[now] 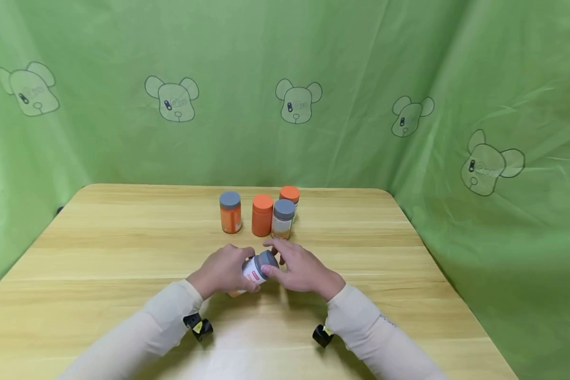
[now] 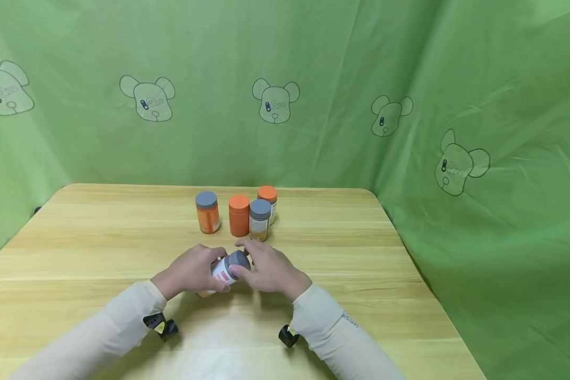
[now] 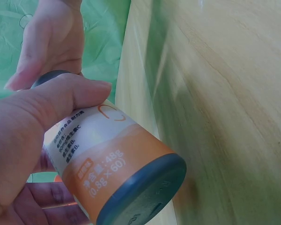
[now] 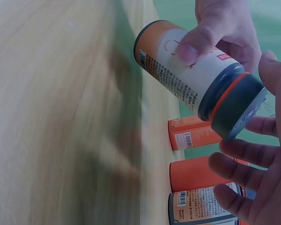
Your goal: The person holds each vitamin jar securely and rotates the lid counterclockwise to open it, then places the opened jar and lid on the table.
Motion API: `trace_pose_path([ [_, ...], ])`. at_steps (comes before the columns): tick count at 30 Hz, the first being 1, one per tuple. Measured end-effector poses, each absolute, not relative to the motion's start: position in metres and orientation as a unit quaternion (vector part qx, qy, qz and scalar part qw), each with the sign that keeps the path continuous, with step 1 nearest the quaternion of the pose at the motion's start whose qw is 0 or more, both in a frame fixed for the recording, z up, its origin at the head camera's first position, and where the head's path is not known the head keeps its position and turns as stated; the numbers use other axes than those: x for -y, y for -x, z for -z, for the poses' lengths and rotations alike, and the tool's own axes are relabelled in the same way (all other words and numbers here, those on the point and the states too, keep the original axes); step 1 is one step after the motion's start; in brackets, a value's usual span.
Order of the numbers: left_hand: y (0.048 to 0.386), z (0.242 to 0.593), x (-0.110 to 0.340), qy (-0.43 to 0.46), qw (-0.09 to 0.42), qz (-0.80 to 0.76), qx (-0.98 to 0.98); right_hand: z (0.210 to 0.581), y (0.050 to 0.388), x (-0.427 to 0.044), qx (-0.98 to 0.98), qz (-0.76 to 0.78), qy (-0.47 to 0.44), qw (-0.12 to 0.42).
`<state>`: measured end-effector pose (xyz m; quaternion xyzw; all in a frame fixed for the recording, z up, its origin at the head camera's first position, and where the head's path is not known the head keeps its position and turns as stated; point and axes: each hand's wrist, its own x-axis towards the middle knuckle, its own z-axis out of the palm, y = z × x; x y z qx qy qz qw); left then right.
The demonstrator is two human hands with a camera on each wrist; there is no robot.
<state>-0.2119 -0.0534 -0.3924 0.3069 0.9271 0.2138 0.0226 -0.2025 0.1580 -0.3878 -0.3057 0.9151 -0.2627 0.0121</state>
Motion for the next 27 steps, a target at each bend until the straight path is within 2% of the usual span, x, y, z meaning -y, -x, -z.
trace_pose_path([
  [10, 0.2129, 0.3920, 0.0537, -0.305, 0.034, -0.212, -0.928, 0.3884, 0.2035, -0.1581, -0.902, 0.271, 0.335, 0.023],
  [27, 0.2145, 0.3926, 0.0520, -0.313, 0.028, -0.206, -0.927, 0.3870, 0.2035, -0.1584, -0.902, 0.271, 0.336, 0.029],
])
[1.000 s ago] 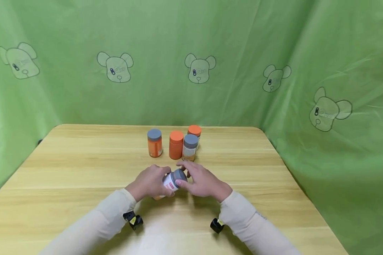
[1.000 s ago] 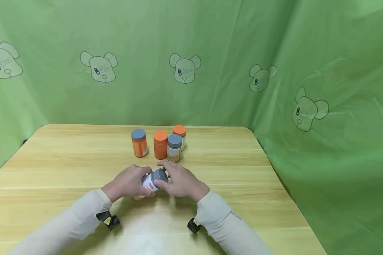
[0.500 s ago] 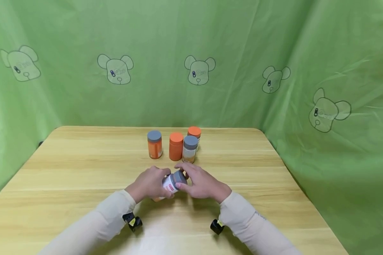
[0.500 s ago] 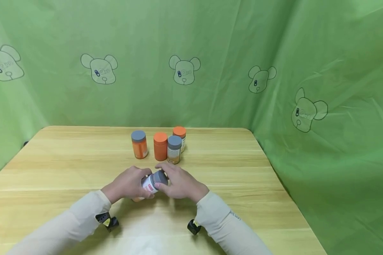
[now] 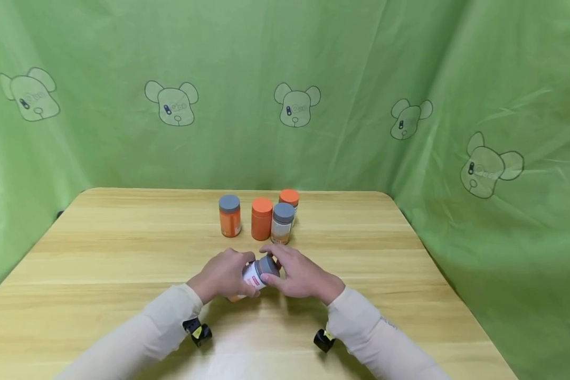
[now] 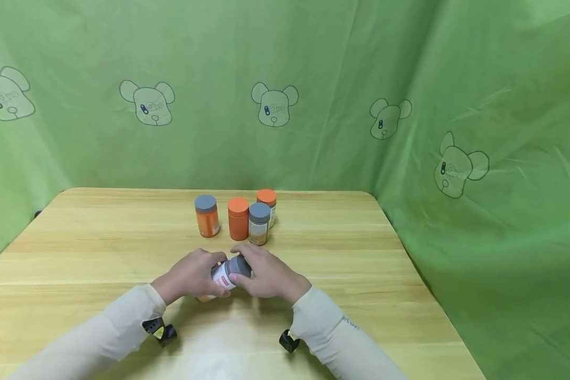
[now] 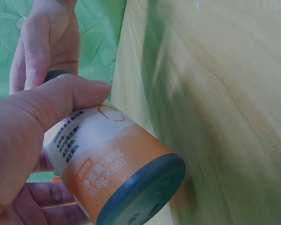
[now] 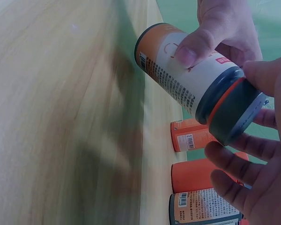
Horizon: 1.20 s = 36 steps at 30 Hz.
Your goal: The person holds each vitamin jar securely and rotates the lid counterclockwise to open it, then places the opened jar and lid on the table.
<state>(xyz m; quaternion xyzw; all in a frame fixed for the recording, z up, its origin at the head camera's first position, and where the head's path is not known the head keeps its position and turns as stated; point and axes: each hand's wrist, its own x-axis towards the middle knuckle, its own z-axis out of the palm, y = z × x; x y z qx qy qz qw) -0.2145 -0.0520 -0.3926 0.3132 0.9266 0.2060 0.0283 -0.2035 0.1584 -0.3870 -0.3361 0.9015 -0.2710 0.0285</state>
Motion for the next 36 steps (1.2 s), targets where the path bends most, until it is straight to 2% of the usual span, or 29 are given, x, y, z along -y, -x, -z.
trace_pose_path([
  [36, 0.2136, 0.3918, 0.0490, -0.318, 0.025, -0.207, -0.925, 0.3847, 0.2024, -0.1613, -0.902, 0.283, 0.326, 0.027],
])
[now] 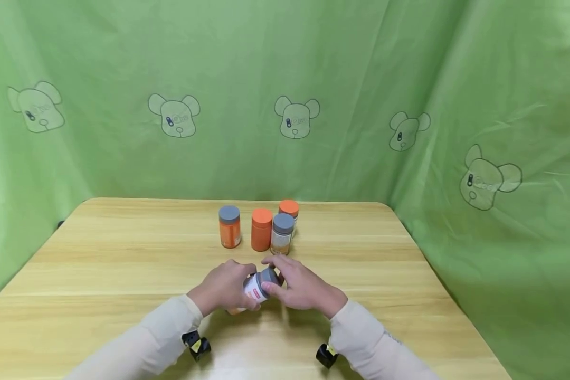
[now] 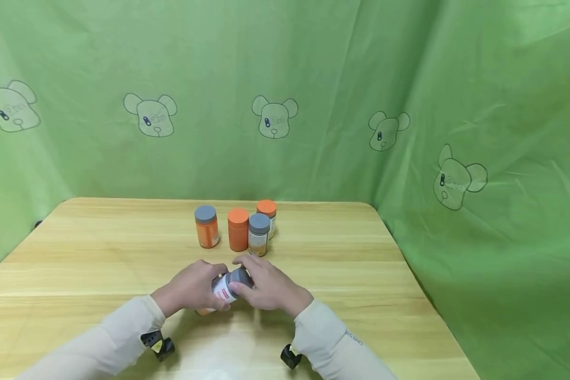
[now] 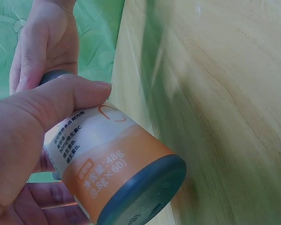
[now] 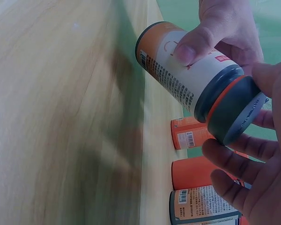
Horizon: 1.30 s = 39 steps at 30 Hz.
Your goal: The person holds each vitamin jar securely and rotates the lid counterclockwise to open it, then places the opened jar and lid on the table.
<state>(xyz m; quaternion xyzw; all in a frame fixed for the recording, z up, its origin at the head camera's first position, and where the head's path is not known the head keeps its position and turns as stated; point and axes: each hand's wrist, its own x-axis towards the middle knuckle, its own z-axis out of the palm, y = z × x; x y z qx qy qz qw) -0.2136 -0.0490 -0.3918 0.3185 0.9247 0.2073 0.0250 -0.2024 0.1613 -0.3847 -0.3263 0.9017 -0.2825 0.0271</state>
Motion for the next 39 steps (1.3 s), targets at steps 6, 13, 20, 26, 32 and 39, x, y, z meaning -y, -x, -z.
trace_pose_path([
  [6, 0.2140, 0.3910, 0.0490, -0.319, 0.024, -0.208, -0.924, 0.3863, 0.2032, -0.1621, -0.899, 0.276, 0.338, 0.029],
  [13, 0.2148, 0.3923, 0.0489, -0.321, 0.026, -0.208, -0.924, 0.3879, 0.2032, -0.1625, -0.903, 0.273, 0.332, 0.025],
  [20, 0.2156, 0.3908, 0.0489, -0.323, 0.020, -0.205, -0.924, 0.3887, 0.2041, -0.1630, -0.900, 0.276, 0.337, 0.015],
  [26, 0.2155, 0.3902, 0.0483, -0.318, 0.028, -0.206, -0.925, 0.3882, 0.2053, -0.1639, -0.896, 0.275, 0.348, 0.010],
  [32, 0.2146, 0.3898, 0.0468, -0.320, 0.031, -0.202, -0.925, 0.3870, 0.2056, -0.1642, -0.903, 0.279, 0.325, 0.031],
  [39, 0.2136, 0.3899, 0.0465, -0.316, 0.034, -0.201, -0.927, 0.3865, 0.2050, -0.1643, -0.900, 0.270, 0.341, 0.031],
])
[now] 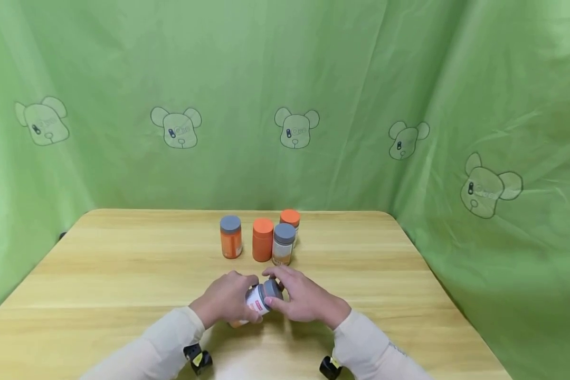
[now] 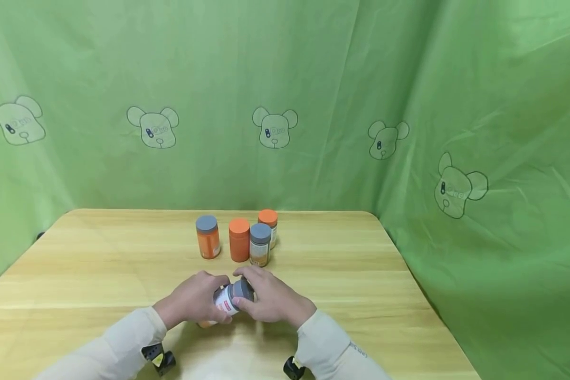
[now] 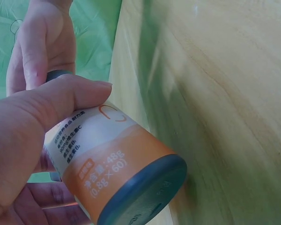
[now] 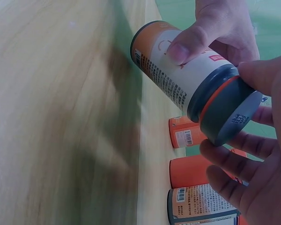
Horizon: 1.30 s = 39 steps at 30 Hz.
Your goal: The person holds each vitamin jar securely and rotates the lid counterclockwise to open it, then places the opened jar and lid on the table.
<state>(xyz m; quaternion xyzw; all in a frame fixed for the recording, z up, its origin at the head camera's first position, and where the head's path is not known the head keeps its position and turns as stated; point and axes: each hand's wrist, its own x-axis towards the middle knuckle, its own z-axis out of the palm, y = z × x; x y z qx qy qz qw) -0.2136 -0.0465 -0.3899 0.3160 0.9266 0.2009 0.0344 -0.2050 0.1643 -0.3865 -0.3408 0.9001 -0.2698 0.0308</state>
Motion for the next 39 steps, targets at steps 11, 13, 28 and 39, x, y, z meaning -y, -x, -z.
trace_pose_path([
  [11, 0.2142, 0.3921, 0.0449, -0.322, 0.037, -0.209, -0.923, 0.3860, 0.2038, -0.1667, -0.900, 0.270, 0.340, 0.024],
  [13, 0.2143, 0.3922, 0.0447, -0.323, 0.035, -0.209, -0.922, 0.3858, 0.2038, -0.1670, -0.899, 0.270, 0.344, 0.024],
  [28, 0.2143, 0.3926, 0.0427, -0.323, 0.040, -0.201, -0.924, 0.3861, 0.2029, -0.1676, -0.898, 0.270, 0.346, 0.026],
  [39, 0.2153, 0.3917, 0.0438, -0.322, 0.040, -0.193, -0.926, 0.3852, 0.2037, -0.1662, -0.900, 0.270, 0.340, 0.027],
])
